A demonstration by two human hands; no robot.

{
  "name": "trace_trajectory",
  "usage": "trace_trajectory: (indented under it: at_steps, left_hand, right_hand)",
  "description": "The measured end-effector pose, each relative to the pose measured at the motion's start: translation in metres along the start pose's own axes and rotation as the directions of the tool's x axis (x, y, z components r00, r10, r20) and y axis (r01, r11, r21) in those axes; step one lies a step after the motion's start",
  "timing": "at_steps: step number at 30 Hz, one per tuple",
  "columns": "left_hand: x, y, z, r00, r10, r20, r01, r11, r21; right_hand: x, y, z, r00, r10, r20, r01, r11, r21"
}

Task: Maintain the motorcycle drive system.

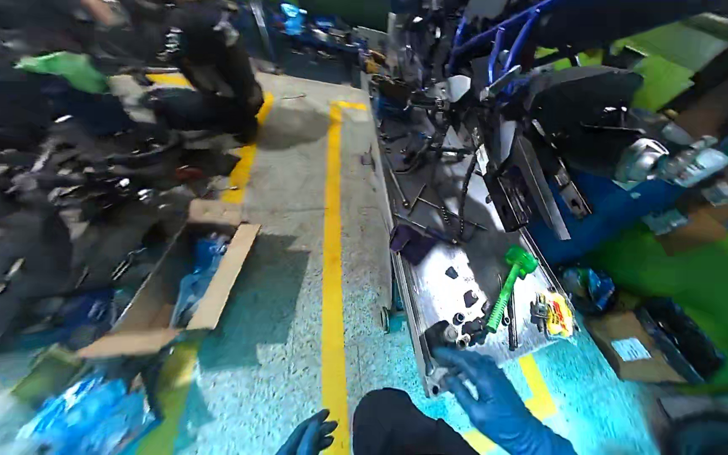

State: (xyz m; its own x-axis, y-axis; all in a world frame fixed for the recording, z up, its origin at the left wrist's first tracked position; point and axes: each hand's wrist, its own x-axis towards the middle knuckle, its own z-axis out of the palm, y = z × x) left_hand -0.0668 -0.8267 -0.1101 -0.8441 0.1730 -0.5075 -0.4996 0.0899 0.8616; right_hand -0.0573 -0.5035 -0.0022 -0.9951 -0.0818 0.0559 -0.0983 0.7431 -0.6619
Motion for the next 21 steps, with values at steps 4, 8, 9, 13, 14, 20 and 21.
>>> trace_trajectory:
  at_steps: [4, 8, 9, 13, 14, 20, 21]
  left_hand:
    - [0.108, 0.065, -0.04, 0.985, 0.027, 0.169, -0.055, 0.985, 0.164]
    - [0.196, 0.122, -0.045, 0.965, -0.004, 0.264, -0.073, 0.956, 0.283]
    - [0.212, 0.138, -0.04, 0.95, -0.003, 0.311, -0.098, 0.946, 0.308]
    - [0.271, 0.19, 0.003, 0.81, 0.022, 0.587, -0.275, 0.897, 0.346]
    - [0.286, 0.206, 0.018, 0.765, 0.039, 0.643, -0.333, 0.878, 0.344]
    - [0.359, 0.333, 0.139, 0.479, 0.213, 0.851, -0.692, 0.689, 0.217]
    - [0.364, 0.354, 0.161, 0.433, 0.263, 0.862, -0.747, 0.641, 0.18]
  right_hand:
    - [0.066, -0.002, -0.043, 0.871, 0.108, -0.479, -0.177, 0.979, -0.1]
    - [0.141, 0.006, -0.12, 0.623, 0.127, -0.772, -0.554, 0.768, -0.321]
    - [0.156, 0.012, -0.136, 0.579, 0.144, -0.803, -0.641, 0.689, -0.339]
    - [0.209, 0.039, -0.178, 0.477, 0.427, -0.768, -0.854, 0.431, -0.29]
    - [0.216, 0.042, -0.185, 0.462, 0.493, -0.737, -0.872, 0.405, -0.276]
    - [0.221, 0.01, -0.21, 0.409, 0.467, -0.784, -0.887, 0.407, -0.22]
    - [0.227, 0.004, -0.217, 0.376, 0.505, -0.777, -0.906, 0.376, -0.194]
